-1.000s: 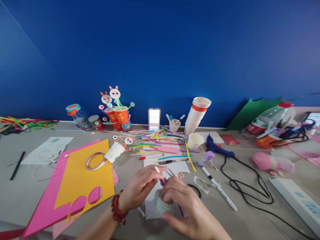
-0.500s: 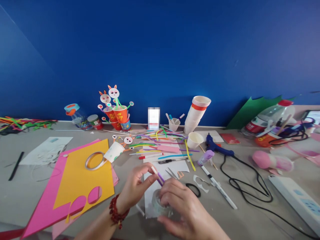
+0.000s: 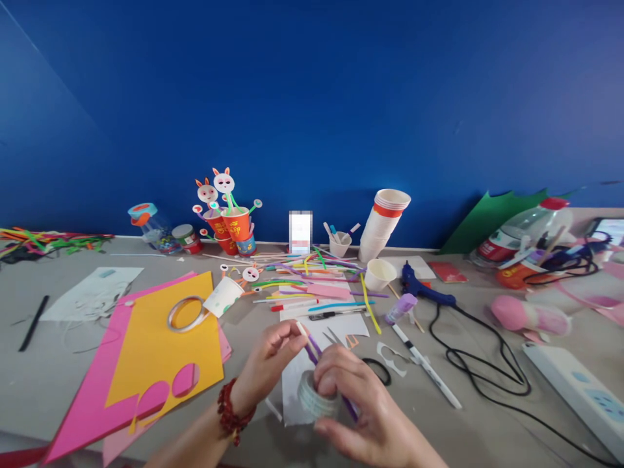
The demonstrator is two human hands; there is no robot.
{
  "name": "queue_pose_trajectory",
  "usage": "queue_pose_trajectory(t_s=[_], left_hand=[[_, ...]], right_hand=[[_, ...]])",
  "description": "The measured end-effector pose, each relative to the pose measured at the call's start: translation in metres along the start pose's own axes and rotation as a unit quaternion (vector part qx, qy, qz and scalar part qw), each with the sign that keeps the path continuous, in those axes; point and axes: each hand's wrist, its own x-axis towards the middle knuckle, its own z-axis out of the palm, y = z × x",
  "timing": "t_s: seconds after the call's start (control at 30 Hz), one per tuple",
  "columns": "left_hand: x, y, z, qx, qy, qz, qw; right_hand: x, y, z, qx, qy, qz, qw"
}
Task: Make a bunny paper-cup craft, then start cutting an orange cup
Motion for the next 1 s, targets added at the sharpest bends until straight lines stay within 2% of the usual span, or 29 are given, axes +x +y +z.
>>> queue_pose_trajectory(t_s=[0.27,0.4,0.57,0.67,0.77,1.0], left_hand=[[0.001,0.007,-0.001,0.062,-0.026,0.027,0.997],[0.002,0.007,-0.004,0.075,-0.024,0.025,0.997],[0.002,0.007,-0.003,0.053,-0.014,0.001,0.998],[0.003,0.013,-0.001,0.058,-0.037,-0.008,0.998],[0.003,0.018,-0.001,0.034,-0.061,-0.028,0.997],[-0.002,0.018,-0.001,-0.065,-0.047,-0.063,0.995]], right_hand=[[-0.002,0.005,0.001,0.031,-0.019,0.008,0.999],[-0.003,0.002,-0.001,0.01,-0.016,0.013,1.0],[0.003,-0.008,-0.018,-0.061,0.002,-0.008,0.998],[0.009,-0.013,-0.031,-0.084,0.011,-0.008,0.996],[0.012,-0.017,-0.04,-0.103,0.004,-0.002,0.995],[0.007,-0.016,-0.044,-0.1,0.01,0.008,0.995]])
